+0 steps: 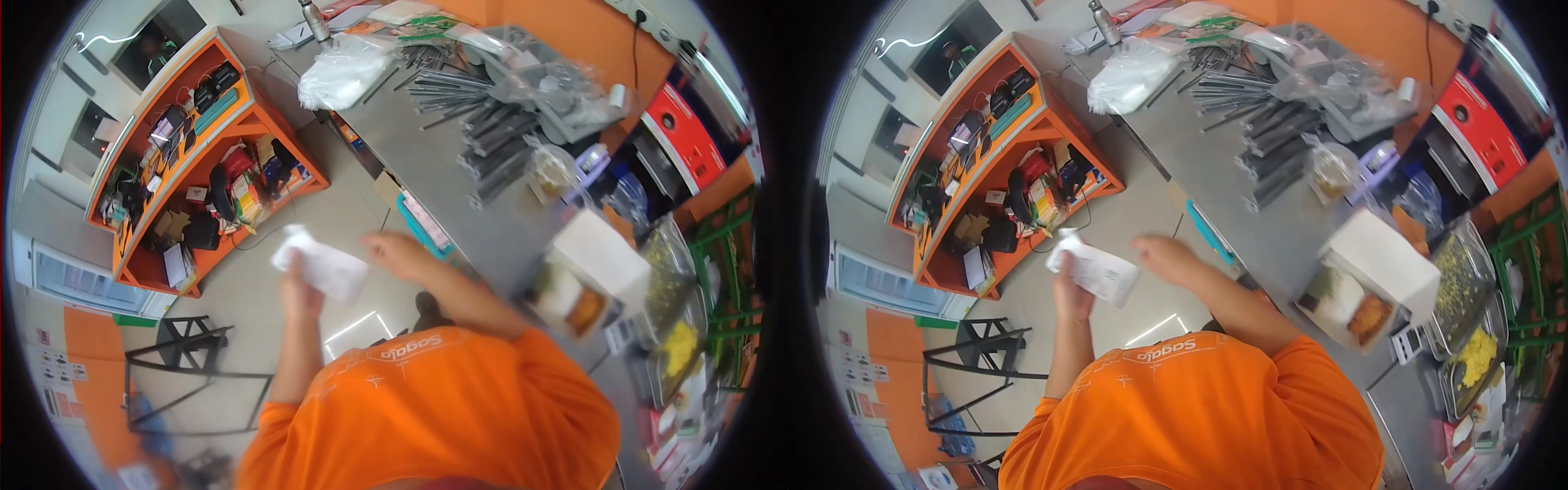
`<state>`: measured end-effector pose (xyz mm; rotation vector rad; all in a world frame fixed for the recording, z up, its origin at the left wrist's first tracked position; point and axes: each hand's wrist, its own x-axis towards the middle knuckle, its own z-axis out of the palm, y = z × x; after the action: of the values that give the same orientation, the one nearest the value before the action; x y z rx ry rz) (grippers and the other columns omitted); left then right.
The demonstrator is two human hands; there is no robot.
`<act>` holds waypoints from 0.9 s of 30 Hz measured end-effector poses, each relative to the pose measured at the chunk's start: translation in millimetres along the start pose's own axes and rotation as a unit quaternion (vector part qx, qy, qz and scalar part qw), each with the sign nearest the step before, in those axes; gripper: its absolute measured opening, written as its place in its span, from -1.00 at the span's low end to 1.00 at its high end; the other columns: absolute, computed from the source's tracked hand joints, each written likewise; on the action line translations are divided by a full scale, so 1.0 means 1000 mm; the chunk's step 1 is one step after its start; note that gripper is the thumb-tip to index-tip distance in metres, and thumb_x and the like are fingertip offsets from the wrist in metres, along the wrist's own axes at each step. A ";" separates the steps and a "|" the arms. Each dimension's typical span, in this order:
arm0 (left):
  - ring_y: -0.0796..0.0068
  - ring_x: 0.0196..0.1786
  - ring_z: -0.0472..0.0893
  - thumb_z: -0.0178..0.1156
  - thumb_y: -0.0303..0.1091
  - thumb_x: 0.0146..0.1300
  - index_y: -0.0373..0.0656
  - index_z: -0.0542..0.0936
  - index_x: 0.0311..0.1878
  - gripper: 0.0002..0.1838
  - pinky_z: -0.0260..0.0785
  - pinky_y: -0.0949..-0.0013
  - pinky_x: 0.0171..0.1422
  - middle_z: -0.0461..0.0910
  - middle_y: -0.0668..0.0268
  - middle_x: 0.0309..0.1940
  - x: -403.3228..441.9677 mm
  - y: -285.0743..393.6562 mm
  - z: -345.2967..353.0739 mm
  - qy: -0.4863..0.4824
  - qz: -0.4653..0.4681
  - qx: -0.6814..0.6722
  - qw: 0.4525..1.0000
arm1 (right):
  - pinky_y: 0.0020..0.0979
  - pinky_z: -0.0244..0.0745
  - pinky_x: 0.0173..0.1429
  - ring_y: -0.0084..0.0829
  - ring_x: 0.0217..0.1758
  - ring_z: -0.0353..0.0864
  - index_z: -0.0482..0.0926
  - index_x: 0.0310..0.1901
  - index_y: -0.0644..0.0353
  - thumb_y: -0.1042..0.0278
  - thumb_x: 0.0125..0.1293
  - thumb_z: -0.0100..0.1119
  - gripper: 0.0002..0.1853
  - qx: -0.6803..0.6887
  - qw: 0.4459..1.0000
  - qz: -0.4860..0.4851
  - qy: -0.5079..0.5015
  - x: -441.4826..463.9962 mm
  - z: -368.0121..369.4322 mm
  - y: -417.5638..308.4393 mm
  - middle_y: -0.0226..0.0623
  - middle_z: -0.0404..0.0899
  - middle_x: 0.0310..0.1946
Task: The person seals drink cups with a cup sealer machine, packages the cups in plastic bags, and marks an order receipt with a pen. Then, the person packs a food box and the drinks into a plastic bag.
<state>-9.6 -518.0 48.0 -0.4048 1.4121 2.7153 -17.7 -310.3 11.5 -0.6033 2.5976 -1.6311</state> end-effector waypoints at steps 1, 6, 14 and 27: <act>0.41 -0.02 0.50 0.02 -0.16 0.30 -0.20 0.43 0.02 -0.64 0.29 0.30 0.12 0.53 0.29 -0.13 0.028 0.018 -0.014 -0.004 0.042 -0.011 0.999 | -0.18 0.43 -0.12 -0.09 -0.20 0.53 0.45 -0.09 0.15 0.31 0.17 0.07 -0.73 -0.112 0.992 0.027 0.059 0.038 -0.009 0.025 -0.12 0.53 -0.23; 0.37 -0.01 0.49 0.06 -0.15 0.27 -0.20 0.39 0.07 -0.60 0.28 0.24 0.13 0.51 0.28 -0.10 0.092 0.084 -0.048 0.098 0.076 0.056 0.991 | -0.09 0.21 0.19 -0.01 0.16 0.29 0.41 -0.01 0.16 0.16 0.08 0.21 -0.54 -0.383 0.874 0.157 0.254 0.157 -0.080 0.133 0.02 0.36 0.06; 0.32 -0.09 0.50 0.08 -0.29 0.23 -0.23 0.37 0.06 -0.63 0.32 0.22 0.07 0.49 0.27 -0.16 0.173 0.079 -0.154 0.225 0.003 -0.032 0.974 | -0.15 0.26 0.16 -0.12 0.13 0.34 0.43 0.05 0.06 0.10 0.10 0.19 -0.53 -0.464 0.790 0.283 0.284 0.254 -0.154 0.209 -0.15 0.40 0.04; 0.45 -0.11 0.51 0.09 -0.39 0.21 -0.34 0.38 0.05 -0.64 0.37 0.41 -0.04 0.50 0.21 -0.12 0.378 0.235 -0.216 0.160 0.029 0.179 0.970 | -0.26 0.38 -0.12 -0.19 -0.25 0.51 0.55 -0.35 0.17 0.50 0.05 0.15 -0.90 -0.246 0.923 -0.148 0.254 0.531 0.062 0.065 -0.24 0.53 -0.36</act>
<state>-369.4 -856.9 20.9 -0.8102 1.9761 2.4343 -515.9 -513.6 27.0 -0.6872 3.5088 -1.3217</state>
